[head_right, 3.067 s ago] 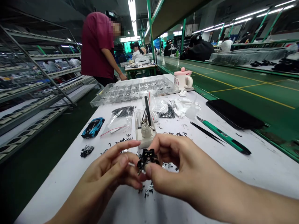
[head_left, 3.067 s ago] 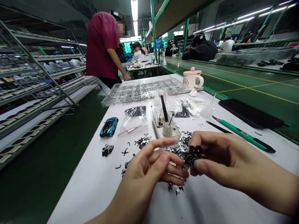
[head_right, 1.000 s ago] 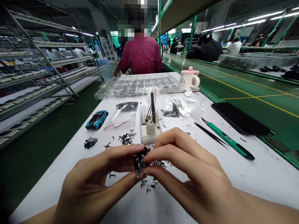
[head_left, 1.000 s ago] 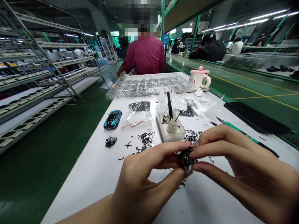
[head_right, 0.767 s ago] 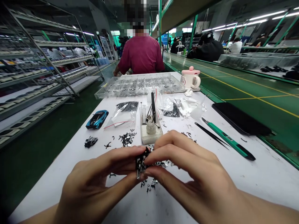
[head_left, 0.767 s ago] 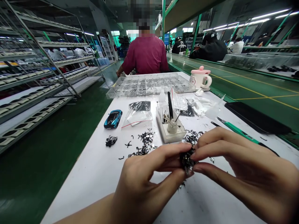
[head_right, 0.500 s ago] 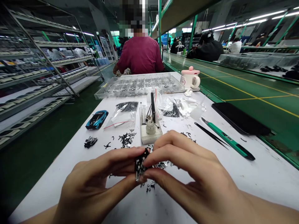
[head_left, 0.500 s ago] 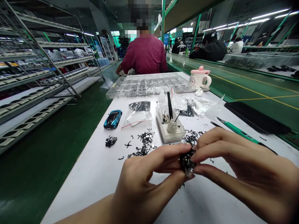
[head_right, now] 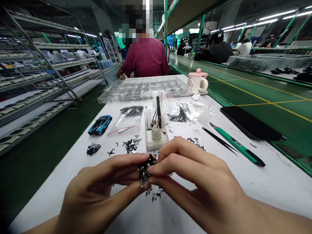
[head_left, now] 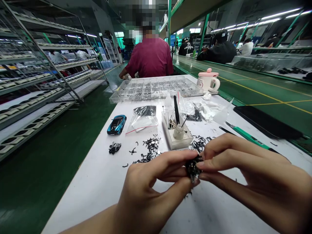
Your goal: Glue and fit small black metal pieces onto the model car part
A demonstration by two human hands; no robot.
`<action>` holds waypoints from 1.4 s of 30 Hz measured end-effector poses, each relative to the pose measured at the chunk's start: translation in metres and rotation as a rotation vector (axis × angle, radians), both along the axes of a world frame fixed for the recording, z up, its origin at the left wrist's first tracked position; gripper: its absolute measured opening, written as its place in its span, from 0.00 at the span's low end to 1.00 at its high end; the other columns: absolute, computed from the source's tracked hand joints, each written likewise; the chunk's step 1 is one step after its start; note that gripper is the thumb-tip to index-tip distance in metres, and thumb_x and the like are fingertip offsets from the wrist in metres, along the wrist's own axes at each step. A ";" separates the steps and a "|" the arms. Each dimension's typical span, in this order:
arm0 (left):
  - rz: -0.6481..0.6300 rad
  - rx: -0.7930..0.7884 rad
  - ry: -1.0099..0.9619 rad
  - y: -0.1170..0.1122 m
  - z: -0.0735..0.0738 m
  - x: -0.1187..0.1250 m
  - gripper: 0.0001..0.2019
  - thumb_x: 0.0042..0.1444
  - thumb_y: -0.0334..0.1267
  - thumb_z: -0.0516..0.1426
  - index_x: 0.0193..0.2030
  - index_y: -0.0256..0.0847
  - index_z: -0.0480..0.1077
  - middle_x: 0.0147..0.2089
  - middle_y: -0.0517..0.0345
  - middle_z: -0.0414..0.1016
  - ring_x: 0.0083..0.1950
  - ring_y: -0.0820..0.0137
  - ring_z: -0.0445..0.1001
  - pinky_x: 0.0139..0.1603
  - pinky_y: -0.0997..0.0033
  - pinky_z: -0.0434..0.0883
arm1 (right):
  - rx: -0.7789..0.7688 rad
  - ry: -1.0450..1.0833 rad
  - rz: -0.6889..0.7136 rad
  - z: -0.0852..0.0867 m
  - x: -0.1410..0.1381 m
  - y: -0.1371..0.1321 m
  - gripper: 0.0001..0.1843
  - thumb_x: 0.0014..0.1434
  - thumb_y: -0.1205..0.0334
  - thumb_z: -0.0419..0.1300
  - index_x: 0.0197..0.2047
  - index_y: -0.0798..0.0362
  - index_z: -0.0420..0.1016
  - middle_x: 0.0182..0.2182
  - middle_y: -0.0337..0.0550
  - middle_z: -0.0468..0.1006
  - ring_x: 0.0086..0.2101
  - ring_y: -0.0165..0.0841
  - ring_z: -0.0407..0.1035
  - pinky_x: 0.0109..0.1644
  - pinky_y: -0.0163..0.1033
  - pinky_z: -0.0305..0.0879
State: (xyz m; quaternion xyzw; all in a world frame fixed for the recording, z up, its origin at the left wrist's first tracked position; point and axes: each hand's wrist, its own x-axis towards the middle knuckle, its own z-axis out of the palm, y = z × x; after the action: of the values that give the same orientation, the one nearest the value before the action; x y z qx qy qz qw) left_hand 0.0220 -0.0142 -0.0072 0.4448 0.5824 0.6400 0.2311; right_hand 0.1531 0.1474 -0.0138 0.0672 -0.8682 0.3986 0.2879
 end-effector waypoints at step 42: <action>-0.181 -0.113 -0.404 -0.004 0.010 -0.002 0.22 0.57 0.27 0.68 0.54 0.56 0.75 0.46 0.69 0.84 0.48 0.74 0.82 0.53 0.80 0.77 | 0.031 0.071 0.042 -0.006 0.003 0.003 0.29 0.65 0.75 0.64 0.65 0.49 0.64 0.55 0.41 0.70 0.57 0.29 0.66 0.63 0.28 0.63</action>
State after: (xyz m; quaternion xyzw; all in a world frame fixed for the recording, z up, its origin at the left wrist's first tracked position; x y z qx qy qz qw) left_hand 0.0200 -0.0178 0.0025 0.3447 0.5168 0.6591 0.4239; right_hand 0.1561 0.1500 -0.0200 0.1040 -0.8619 0.3883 0.3092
